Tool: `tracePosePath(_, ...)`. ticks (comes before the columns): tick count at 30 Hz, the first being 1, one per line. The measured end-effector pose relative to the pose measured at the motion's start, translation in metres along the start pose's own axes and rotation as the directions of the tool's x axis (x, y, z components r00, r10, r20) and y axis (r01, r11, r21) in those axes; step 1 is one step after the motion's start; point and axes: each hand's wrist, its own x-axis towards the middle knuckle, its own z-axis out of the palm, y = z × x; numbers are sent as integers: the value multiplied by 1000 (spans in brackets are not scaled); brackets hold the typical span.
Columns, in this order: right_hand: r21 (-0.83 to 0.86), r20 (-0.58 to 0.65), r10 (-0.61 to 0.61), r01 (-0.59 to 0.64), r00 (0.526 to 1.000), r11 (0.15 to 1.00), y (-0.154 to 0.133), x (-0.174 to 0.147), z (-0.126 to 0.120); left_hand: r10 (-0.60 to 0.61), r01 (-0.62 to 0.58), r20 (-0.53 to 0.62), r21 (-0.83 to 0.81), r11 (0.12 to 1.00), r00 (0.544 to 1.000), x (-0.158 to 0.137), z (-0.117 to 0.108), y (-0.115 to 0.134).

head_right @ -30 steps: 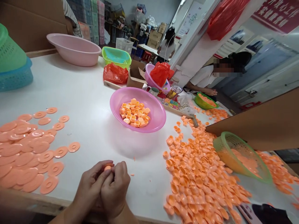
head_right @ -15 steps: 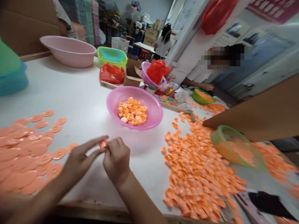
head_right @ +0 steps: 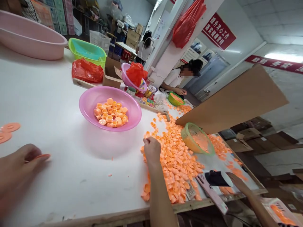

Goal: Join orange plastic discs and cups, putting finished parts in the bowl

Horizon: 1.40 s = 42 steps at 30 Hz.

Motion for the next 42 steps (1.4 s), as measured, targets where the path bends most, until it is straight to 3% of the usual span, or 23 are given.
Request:
tracePosePath(2,-20,76,32,-31,997,999,8,-12,4,-43,108,226,-283,953,973,-21,11,23)
tracePosePath(3,-18,103,38,-36,994,999,7,-17,8,-7,166,332,-454,875,943,-31,18,33)
tracePosePath(5,9,149,21,-23,989,1000,-7,-31,17,25,330,488,-626,706,873,-49,32,48)
tracePosePath(8,269,297,-73,-10,952,963,-48,-64,29,10,537,615,-696,476,788,-66,48,56)
tracePosePath(11,567,450,-194,-112,872,816,-91,-108,41,53,587,651,-714,382,757,-75,56,57)
tracePosePath(13,624,482,-222,-154,848,766,-110,-133,49,113,527,622,-734,429,775,-80,59,56)
tracePosePath(15,636,461,-219,-148,860,757,-120,-149,56,152,393,544,-746,538,825,-84,62,55)
tracePosePath(18,634,380,-233,-68,895,770,-122,-161,61,143,198,405,-688,698,903,-89,67,50)
tracePosePath(21,632,301,-275,24,913,774,-121,-169,62,156,81,305,-640,764,939,-92,70,44)
tracePosePath(28,662,142,-371,191,918,725,-128,-184,65,283,-163,98,-622,766,954,-99,65,40)
tracePosePath(34,658,9,-402,297,915,692,-136,-193,72,248,-201,12,-548,812,969,-100,62,38)
tracePosePath(36,671,-32,-400,316,916,671,-134,-194,69,285,-227,20,-551,803,958,-101,60,38)
tracePosePath(38,702,12,-398,275,917,656,-133,-191,64,326,-230,63,-583,779,943,-102,58,39)
tracePosePath(42,728,159,-375,148,913,669,-132,-180,53,348,-88,214,-729,679,913,-99,55,41)
